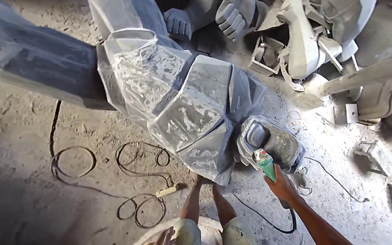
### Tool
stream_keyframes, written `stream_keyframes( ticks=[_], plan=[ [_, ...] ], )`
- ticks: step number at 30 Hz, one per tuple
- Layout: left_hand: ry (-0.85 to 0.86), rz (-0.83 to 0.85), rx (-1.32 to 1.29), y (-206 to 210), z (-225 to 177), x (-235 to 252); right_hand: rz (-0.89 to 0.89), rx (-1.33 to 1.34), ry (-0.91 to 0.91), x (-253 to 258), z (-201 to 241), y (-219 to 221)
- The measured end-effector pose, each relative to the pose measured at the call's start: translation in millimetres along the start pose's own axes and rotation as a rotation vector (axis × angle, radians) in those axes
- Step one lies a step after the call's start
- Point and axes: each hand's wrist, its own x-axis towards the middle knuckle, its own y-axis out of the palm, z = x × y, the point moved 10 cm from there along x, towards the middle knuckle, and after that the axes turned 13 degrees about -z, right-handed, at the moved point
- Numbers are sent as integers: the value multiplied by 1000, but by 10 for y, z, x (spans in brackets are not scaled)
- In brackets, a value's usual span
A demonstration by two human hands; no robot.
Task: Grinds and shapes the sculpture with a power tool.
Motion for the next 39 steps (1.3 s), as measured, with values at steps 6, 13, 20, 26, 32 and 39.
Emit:
stream_keyframes(
  ticks=[6,13,20,26,32,39],
  plan=[
    [-90,-90,-145,143,301,-183,-7,-211,-34,-43,-169,-23],
    [2,-144,-144,479,570,-225,-68,-107,-114,35,-31,7],
    [-38,-174,-229,633,768,-262,-64,-169,-152,-4,-196,56],
    [-23,-198,-266,719,872,-251,-123,80,-100,38,-168,163],
    [-21,-192,-236,688,902,-250,-252,622,30,88,215,392],
    [-2,-172,-161,631,874,-253,-302,979,91,26,642,826]
  ],
)
